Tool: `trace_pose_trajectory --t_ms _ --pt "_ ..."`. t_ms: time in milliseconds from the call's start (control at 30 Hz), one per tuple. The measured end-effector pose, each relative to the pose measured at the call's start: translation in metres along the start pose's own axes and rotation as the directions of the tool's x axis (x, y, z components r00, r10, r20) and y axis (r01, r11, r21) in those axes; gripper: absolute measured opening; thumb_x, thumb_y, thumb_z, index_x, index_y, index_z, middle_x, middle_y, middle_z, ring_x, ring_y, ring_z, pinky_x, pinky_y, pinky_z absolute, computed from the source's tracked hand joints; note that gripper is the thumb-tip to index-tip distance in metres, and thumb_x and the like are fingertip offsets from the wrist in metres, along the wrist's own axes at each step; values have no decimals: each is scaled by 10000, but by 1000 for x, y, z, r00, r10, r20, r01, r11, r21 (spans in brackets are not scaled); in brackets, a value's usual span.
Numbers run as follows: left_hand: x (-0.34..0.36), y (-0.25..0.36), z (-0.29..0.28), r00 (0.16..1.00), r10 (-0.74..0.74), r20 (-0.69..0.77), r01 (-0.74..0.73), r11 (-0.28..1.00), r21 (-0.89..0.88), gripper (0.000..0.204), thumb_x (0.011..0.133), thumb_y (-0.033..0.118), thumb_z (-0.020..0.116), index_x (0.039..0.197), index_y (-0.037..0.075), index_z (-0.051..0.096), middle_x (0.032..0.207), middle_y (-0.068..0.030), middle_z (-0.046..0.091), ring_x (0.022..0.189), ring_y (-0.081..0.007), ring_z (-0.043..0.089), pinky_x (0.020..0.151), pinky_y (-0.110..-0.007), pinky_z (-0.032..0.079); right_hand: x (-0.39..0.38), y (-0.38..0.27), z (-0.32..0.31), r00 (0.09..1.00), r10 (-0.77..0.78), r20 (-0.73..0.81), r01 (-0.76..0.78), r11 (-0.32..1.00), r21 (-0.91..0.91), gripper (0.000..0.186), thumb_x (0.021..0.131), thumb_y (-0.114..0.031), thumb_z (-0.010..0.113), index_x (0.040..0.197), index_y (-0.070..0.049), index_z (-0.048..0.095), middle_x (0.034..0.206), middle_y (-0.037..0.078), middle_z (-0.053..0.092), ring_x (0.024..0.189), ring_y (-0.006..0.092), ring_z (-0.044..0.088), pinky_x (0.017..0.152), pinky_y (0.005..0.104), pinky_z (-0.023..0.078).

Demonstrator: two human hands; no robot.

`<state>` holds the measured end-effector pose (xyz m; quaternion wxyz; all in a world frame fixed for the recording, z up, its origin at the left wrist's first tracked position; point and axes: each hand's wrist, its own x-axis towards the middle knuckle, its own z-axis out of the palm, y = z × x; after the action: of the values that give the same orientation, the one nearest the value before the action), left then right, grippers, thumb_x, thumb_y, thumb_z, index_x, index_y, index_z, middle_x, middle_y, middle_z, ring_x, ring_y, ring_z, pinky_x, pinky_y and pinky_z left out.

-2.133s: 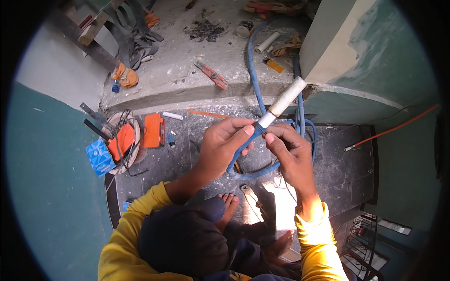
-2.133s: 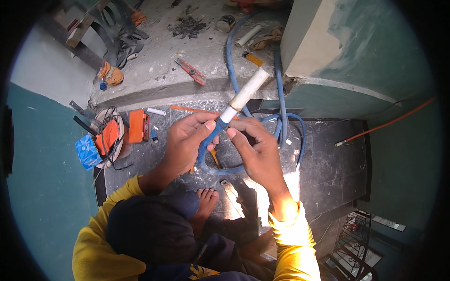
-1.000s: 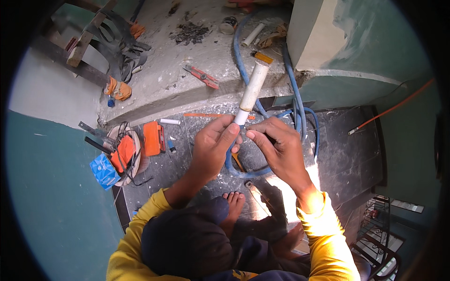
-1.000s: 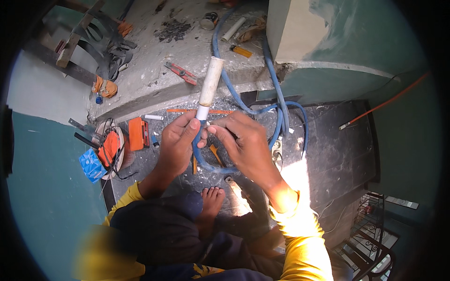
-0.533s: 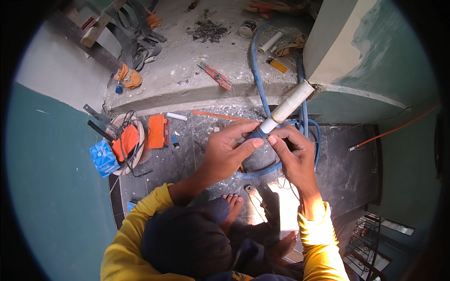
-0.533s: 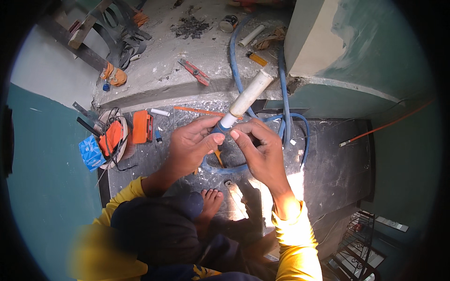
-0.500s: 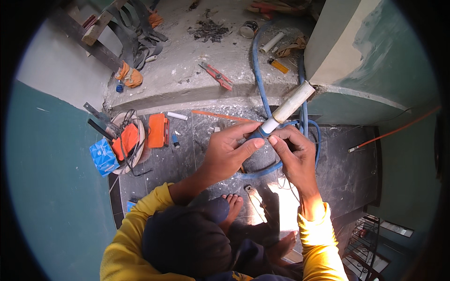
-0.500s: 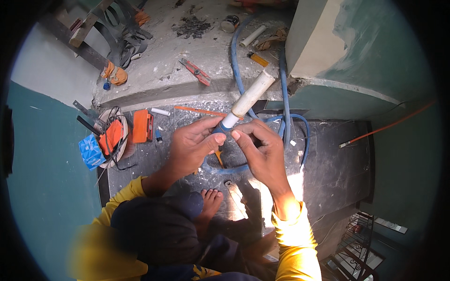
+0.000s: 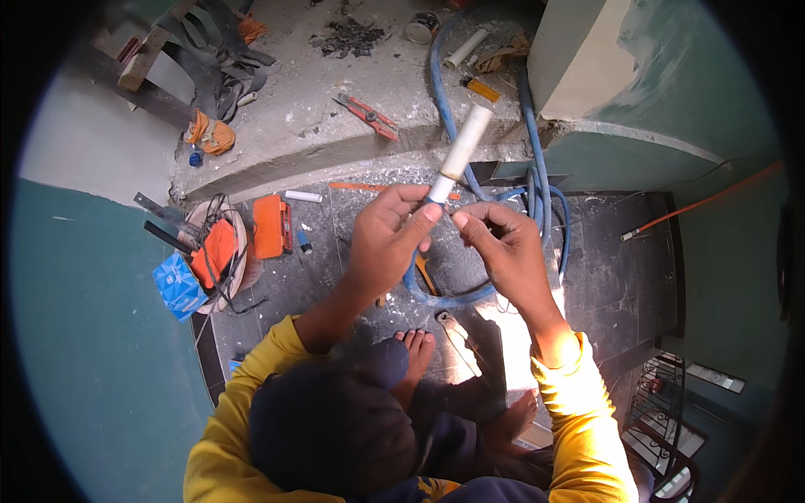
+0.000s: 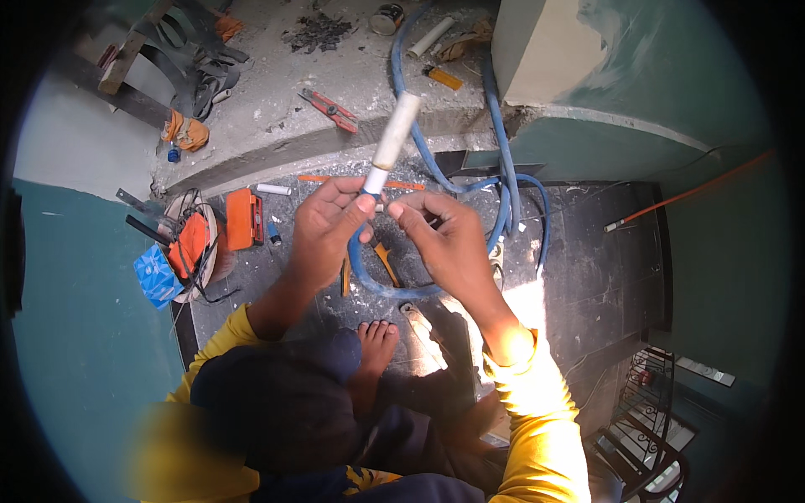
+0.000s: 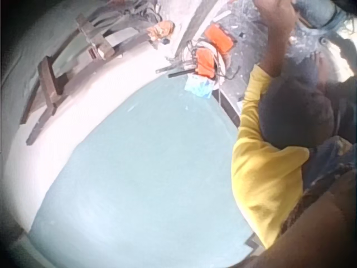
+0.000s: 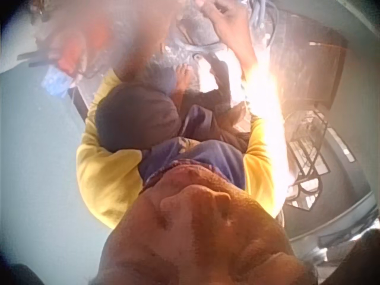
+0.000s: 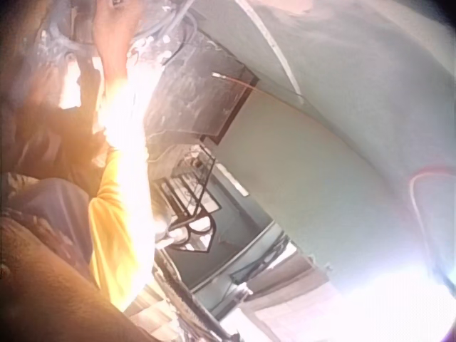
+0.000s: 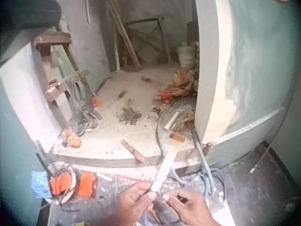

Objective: The person sits on the floor and uses a utility knife to strip the outer sheath of a blue cable. They then use pliers to cut a white PVC pipe and wrap the cut end with black tape. Finally, they insert the taped pipe end into a larger pipe fitting.

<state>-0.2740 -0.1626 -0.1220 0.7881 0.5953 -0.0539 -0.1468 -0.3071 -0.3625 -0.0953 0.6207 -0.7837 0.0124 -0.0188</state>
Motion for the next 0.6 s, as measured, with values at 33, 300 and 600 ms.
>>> trace_pose_trajectory --t_ms 33,300,600 --pt "3 -1 -4 1000 -15 -27 14 1000 -10 289 1060 91 649 1305 -51 591 1140 -110 712 920 -97 630 686 -244 529 -4 6 2 950 -292 -109 258 932 -253 234 932 -146 807 1108 -7 742 873 66 680 792 202 622 709 324 460" --pt "19 4 -57 987 26 -161 -37 997 -67 264 1077 114 626 1298 -28 600 1113 -99 697 893 -93 625 689 -244 544 -181 114 -15 692 -119 712 624 594 -508 357 866 -265 749 1179 -102 694 1063 76 639 1032 258 641 789 384 553" --pt "8 10 -56 998 -28 -55 24 998 -65 262 1073 84 611 1298 -45 577 1150 -140 700 997 -158 706 901 -382 665 -212 164 -5 844 145 516 307 659 -687 447 867 -185 753 1247 9 618 1225 260 585 1124 436 593 917 493 549"
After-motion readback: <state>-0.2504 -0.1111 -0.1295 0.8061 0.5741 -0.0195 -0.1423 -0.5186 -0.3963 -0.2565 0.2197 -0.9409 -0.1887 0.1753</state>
